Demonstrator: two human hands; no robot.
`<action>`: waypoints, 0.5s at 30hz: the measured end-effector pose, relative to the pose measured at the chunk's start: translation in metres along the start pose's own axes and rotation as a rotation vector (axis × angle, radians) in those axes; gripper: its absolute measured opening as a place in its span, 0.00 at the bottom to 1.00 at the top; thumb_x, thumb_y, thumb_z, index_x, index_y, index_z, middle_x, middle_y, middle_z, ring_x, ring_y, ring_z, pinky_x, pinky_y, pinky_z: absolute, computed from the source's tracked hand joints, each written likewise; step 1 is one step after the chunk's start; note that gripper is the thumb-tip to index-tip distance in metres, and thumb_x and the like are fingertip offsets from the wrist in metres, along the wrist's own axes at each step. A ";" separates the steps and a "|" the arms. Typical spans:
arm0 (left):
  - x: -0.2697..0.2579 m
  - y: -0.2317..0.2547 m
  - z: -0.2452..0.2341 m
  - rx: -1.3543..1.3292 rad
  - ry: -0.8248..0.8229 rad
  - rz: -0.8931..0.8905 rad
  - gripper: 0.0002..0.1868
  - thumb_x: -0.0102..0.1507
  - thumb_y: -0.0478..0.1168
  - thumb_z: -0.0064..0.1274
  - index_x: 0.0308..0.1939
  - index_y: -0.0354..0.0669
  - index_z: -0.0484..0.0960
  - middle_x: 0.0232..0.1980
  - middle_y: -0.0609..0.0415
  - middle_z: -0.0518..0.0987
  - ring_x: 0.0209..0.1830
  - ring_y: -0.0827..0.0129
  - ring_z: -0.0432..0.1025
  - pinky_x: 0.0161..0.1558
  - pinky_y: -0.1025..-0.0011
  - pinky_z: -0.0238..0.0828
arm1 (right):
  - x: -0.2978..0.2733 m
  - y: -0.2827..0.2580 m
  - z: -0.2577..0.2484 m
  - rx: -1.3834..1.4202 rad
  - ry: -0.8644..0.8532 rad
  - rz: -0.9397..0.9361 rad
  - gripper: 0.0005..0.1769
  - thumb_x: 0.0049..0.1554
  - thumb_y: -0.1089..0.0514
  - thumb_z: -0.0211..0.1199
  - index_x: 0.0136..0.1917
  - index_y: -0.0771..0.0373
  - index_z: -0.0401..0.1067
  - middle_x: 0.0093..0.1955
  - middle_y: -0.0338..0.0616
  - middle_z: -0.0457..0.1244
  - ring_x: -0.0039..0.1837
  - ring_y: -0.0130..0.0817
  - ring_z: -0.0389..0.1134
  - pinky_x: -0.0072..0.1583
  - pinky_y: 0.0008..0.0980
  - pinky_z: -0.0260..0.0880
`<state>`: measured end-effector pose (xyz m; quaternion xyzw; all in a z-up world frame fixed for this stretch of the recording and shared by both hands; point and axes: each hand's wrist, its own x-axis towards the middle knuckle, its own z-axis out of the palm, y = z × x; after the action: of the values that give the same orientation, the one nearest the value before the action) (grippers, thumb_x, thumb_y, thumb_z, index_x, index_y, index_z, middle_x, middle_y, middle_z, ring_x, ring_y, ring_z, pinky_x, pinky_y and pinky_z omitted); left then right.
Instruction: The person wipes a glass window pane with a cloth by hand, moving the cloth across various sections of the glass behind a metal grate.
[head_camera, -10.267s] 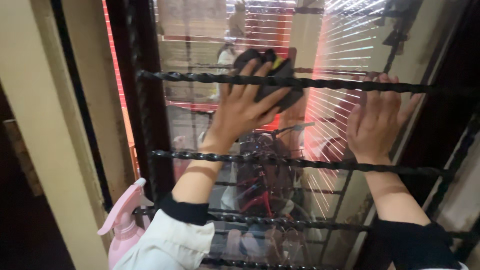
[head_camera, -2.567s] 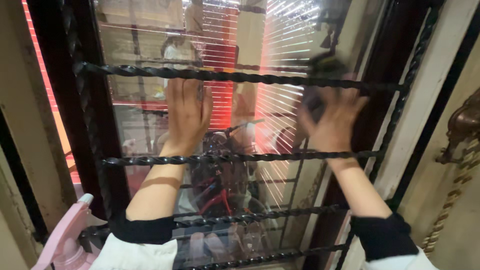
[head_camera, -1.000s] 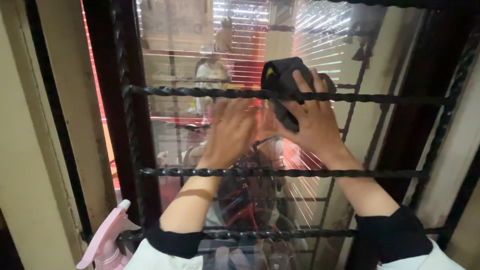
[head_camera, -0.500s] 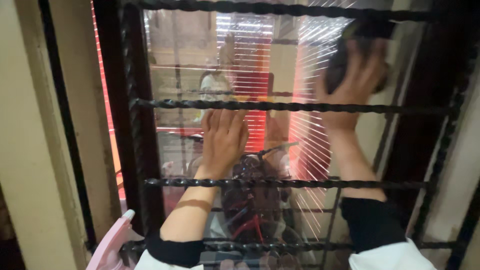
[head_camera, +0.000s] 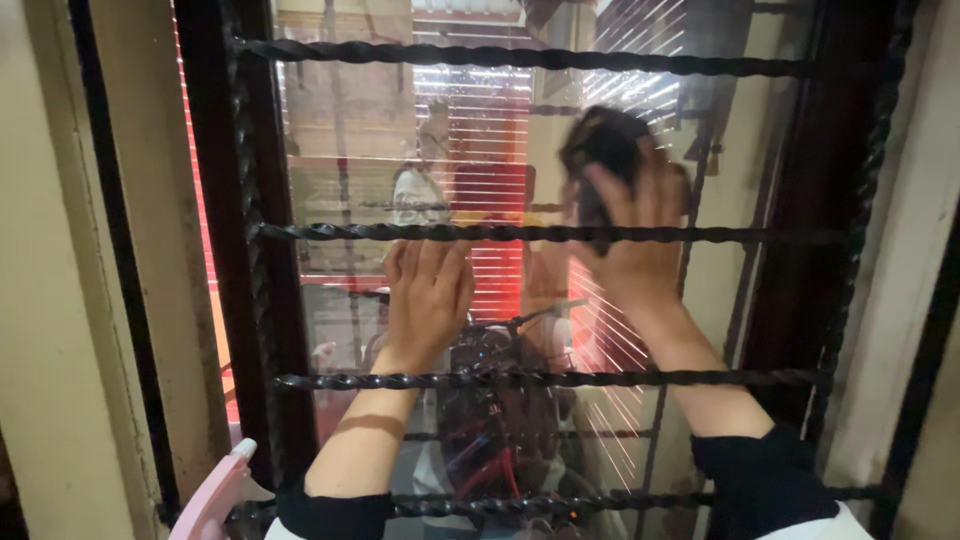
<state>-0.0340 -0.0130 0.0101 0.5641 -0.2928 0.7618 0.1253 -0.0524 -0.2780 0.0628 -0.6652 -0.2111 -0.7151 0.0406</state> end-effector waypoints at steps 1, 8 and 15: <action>0.000 0.000 -0.001 -0.010 -0.002 -0.001 0.14 0.66 0.37 0.55 0.56 0.42 0.78 0.52 0.49 0.75 0.56 0.54 0.70 0.66 0.50 0.57 | -0.002 0.010 0.002 -0.103 0.065 0.079 0.41 0.52 0.45 0.72 0.74 0.58 0.63 0.84 0.61 0.41 0.83 0.67 0.42 0.80 0.64 0.46; -0.002 -0.003 0.002 -0.064 -0.030 -0.028 0.14 0.66 0.36 0.56 0.55 0.43 0.78 0.50 0.50 0.74 0.56 0.53 0.69 0.66 0.50 0.58 | -0.036 0.068 -0.031 -0.219 0.093 0.259 0.37 0.70 0.47 0.65 0.79 0.72 0.54 0.86 0.69 0.33 0.85 0.71 0.39 0.82 0.61 0.48; 0.000 -0.037 -0.008 0.021 0.100 -0.239 0.20 0.68 0.41 0.52 0.63 0.43 0.74 0.66 0.48 0.74 0.70 0.50 0.61 0.69 0.46 0.46 | -0.044 0.023 -0.024 -0.227 0.027 0.244 0.43 0.66 0.46 0.66 0.77 0.80 0.51 0.85 0.78 0.33 0.83 0.79 0.40 0.82 0.68 0.47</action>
<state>-0.0211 0.0210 0.0199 0.5575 -0.2088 0.7718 0.2236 -0.0619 -0.3168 0.0250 -0.6765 -0.0461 -0.7329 0.0545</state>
